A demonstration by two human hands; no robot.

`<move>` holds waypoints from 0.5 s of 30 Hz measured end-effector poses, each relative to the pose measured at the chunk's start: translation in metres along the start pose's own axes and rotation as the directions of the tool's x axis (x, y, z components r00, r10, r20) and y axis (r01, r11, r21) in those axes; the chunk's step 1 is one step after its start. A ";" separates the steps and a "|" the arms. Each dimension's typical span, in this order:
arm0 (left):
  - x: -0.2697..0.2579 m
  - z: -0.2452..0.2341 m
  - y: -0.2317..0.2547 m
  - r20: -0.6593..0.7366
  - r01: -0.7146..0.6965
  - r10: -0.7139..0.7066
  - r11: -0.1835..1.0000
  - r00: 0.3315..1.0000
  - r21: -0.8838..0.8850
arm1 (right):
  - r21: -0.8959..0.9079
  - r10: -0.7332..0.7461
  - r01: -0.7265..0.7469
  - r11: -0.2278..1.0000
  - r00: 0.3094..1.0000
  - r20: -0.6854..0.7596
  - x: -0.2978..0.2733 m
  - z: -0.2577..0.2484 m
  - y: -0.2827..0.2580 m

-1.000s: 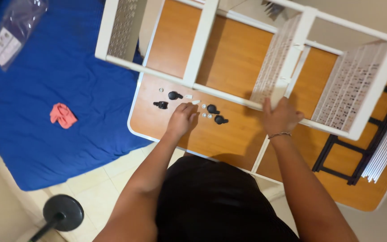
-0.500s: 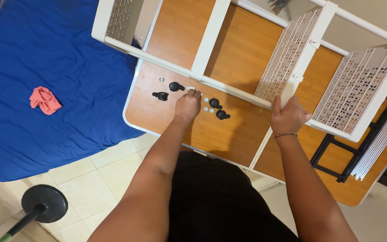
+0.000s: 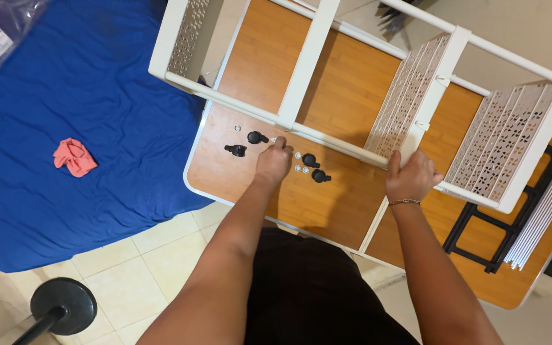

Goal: The person assembles a white plastic storage unit by connecting perforated panels with white plastic connectors and securing them with black caps. The person works on a wooden table, handling panels and small parts by hand.

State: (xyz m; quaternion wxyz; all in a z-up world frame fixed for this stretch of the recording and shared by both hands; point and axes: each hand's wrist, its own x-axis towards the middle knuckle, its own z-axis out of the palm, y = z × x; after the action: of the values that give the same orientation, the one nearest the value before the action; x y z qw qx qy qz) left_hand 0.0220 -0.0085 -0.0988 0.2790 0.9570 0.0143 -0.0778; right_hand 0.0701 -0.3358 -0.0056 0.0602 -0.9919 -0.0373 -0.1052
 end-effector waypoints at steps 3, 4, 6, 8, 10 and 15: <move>0.002 0.003 -0.001 0.014 -0.016 0.016 1.000 1.000 -0.004 | -0.007 0.015 -0.015 1.000 1.000 0.010 0.000 -0.001 -0.002; 0.001 0.005 -0.002 0.021 -0.023 0.023 1.000 1.000 -0.003 | 0.004 0.008 -0.008 1.000 1.000 -0.012 -0.001 -0.003 -0.003; -0.003 0.006 -0.003 0.051 -0.027 0.028 1.000 0.998 -0.004 | 0.029 -0.009 0.011 1.000 0.997 -0.083 -0.002 -0.005 -0.007; 0.003 0.001 -0.004 0.047 -0.043 0.044 0.999 0.998 -0.017 | 0.014 0.046 -0.046 0.999 0.999 -0.019 0.005 -0.007 -0.011; 0.002 0.000 -0.002 0.014 -0.062 0.062 0.997 0.998 -0.040 | -0.008 0.046 -0.046 0.999 0.998 -0.034 0.005 -0.009 -0.010; -0.001 0.006 -0.003 0.004 -0.068 0.068 0.997 0.998 -0.043 | -0.057 0.002 -0.010 0.998 0.991 -0.132 0.005 -0.008 -0.013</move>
State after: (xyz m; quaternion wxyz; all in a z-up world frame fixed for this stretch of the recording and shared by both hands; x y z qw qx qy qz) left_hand 0.0201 -0.0091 -0.1057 0.3021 0.9505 -0.0174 -0.0706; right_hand 0.0718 -0.3234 0.0047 0.0341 -0.9842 -0.0272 -0.1717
